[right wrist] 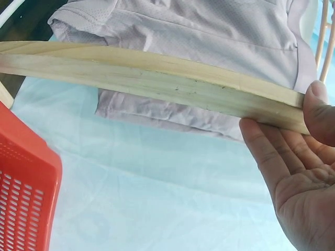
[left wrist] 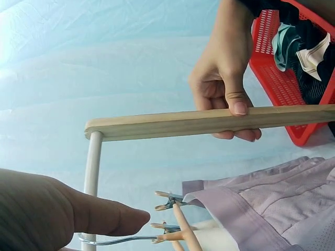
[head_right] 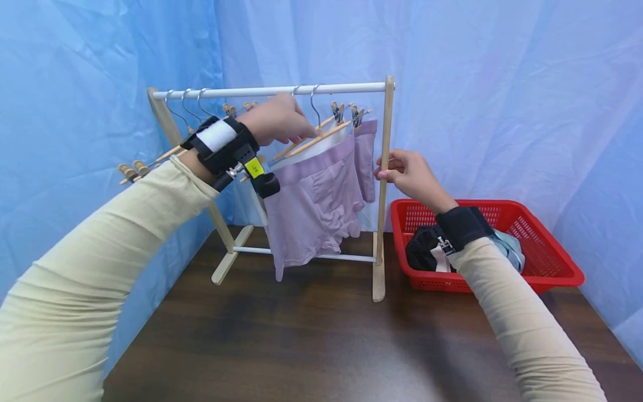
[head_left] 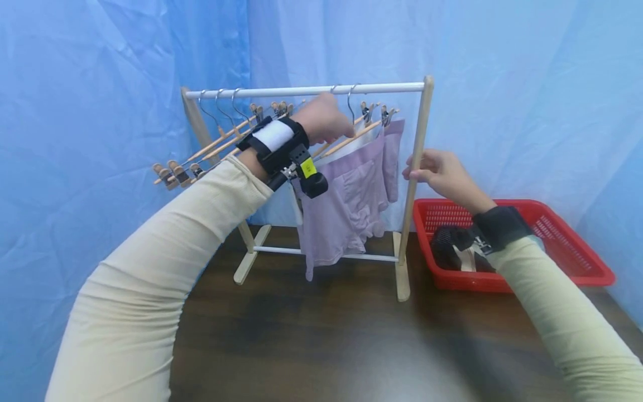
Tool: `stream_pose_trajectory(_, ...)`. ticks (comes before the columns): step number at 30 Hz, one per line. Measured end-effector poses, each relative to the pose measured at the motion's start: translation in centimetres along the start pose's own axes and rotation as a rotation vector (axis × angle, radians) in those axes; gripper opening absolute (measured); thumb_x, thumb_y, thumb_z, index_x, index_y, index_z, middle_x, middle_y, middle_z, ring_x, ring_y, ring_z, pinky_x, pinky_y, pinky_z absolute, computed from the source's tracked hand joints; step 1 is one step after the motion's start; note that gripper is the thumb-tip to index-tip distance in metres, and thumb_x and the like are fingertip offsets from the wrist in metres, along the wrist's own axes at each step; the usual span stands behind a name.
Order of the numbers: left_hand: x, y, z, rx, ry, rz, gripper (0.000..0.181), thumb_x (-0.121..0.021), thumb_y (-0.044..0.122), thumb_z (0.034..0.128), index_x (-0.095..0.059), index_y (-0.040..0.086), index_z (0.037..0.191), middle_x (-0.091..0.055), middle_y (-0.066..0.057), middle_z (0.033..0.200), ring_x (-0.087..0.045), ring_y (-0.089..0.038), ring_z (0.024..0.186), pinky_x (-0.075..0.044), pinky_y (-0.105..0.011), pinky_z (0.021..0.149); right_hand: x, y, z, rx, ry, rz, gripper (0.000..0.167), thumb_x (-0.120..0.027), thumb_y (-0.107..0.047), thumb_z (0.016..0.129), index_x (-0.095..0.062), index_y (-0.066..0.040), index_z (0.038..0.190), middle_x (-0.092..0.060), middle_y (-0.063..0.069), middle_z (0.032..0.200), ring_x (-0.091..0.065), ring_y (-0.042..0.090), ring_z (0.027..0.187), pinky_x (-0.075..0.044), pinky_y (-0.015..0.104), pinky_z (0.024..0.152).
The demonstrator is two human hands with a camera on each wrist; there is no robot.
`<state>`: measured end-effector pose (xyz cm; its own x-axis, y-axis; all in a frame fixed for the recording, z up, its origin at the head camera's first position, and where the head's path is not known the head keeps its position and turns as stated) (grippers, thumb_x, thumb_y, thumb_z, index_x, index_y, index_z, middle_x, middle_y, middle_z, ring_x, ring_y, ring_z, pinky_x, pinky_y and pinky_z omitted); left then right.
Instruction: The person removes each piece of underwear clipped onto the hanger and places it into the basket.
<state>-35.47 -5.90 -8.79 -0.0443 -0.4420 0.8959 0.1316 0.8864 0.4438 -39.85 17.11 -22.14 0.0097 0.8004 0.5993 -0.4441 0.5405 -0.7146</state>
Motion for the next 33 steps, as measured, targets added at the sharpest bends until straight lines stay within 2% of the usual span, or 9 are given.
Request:
stream_pose_trajectory(2, -0.3, 0.2, 0.3, -0.006, 0.0, -0.015, 0.034, -0.064, 0.026, 0.0991, -0.045, 0.015, 0.073, -0.044, 0.004, 0.063, -0.044, -0.01, 0.057, -0.039, -0.02, 0.052, 0.0, 0.0, 0.0, -0.001, 0.002, 0.004, 0.029, -0.065, -0.017, 0.101, -0.061, -0.003, 0.125, -0.07, 0.022, 0.123, -0.067, 0.035, 0.119, -0.05, 0.052, 0.107)
stream_pose_trajectory(6, -0.8, 0.6, 0.9, -0.003, 0.007, -0.017, 0.026, -0.063, 0.019, 0.0988, -0.05, 0.013, 0.078, -0.054, 0.0, 0.078, -0.055, -0.014, 0.071, -0.048, -0.021, 0.062, 0.1, 0.1, 0.1, -0.005, 0.006, 0.003, 0.028, -0.064, -0.016, 0.101, -0.061, -0.002, 0.125, -0.07, 0.022, 0.123, -0.067, 0.035, 0.12, -0.05, 0.052, 0.107)
stream_pose_trajectory(7, -0.9, 0.6, 1.1, -0.003, 0.008, -0.009, 0.025, -0.063, 0.018, 0.0987, -0.05, 0.012, 0.078, -0.055, -0.001, 0.081, -0.056, -0.014, 0.072, -0.049, -0.021, 0.063, 0.1, 0.1, 0.1, -0.006, 0.006, 0.003, 0.028, -0.064, -0.016, 0.101, -0.061, -0.002, 0.125, -0.07, 0.022, 0.124, -0.067, 0.035, 0.12, -0.05, 0.052, 0.108)
stream_pose_trajectory(10, -1.4, 0.7, 1.7, 0.005, 0.01, 0.026, 0.022, -0.062, 0.019, 0.0995, -0.054, 0.012, 0.08, -0.054, 0.001, 0.075, -0.052, -0.012, 0.065, -0.047, -0.02, 0.058, 0.1, 0.1, 0.1, -0.007, 0.007, 0.002, 0.028, -0.064, -0.016, 0.101, -0.061, -0.002, 0.125, -0.07, 0.022, 0.124, -0.067, 0.035, 0.12, -0.05, 0.052, 0.108)
stream_pose_trajectory(13, -1.8, 0.8, 2.4, 0.008, -0.005, 0.051, 0.015, -0.06, 0.021, 0.101, -0.065, 0.008, 0.095, -0.056, 0.003, 0.073, -0.051, -0.011, 0.06, -0.044, -0.019, 0.054, 0.1, 0.1, 0.1, -0.004, 0.008, 0.002, 0.027, -0.063, -0.015, 0.101, -0.061, -0.002, 0.125, -0.07, 0.022, 0.124, -0.067, 0.035, 0.12, -0.05, 0.052, 0.108)
stream_pose_trajectory(17, -2.1, 0.9, 3.2, 0.007, -0.008, 0.064, 0.026, -0.059, 0.023, 0.1017, -0.07, 0.006, 0.118, -0.064, 0.004, 0.075, -0.057, -0.011, 0.062, -0.044, -0.018, 0.052, 0.2, 0.1, 0.0, 0.005, 0.012, -0.003, 0.027, -0.063, -0.015, 0.101, -0.061, -0.001, 0.124, -0.07, 0.022, 0.123, -0.068, 0.035, 0.119, -0.051, 0.051, 0.107)
stream_pose_trajectory(23, -2.4, 0.8, 3.9, 0.007, 0.019, 0.065, 0.021, -0.062, 0.022, 0.1005, -0.07, 0.007, 0.112, -0.066, 0.009, 0.061, -0.065, -0.006, 0.06, -0.046, -0.017, 0.053, 0.1, 0.0, 0.0, 0.012, 0.009, -0.006, 0.028, -0.064, -0.015, 0.101, -0.061, -0.001, 0.124, -0.07, 0.022, 0.123, -0.068, 0.035, 0.119, -0.05, 0.052, 0.107)
stream_pose_trajectory(33, -2.5, 0.6, 4.3, -0.002, 0.045, 0.066, 0.013, -0.06, 0.021, 0.0996, -0.067, 0.011, 0.099, -0.063, 0.011, 0.051, -0.069, -0.007, 0.06, -0.041, -0.017, 0.048, 0.0, -0.1, -0.1, 0.004, 0.004, 0.0, 0.028, -0.064, -0.016, 0.101, -0.061, -0.002, 0.125, -0.07, 0.021, 0.124, -0.068, 0.035, 0.12, -0.051, 0.05, 0.106)
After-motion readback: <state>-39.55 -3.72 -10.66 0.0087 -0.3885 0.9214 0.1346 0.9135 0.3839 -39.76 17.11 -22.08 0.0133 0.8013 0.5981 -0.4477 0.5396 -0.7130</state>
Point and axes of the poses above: each hand's wrist, its own z-axis towards the middle knuckle, its own x-axis out of the back of the hand, y = z × x, the point moved 7 cm from there along z, towards the middle knuckle
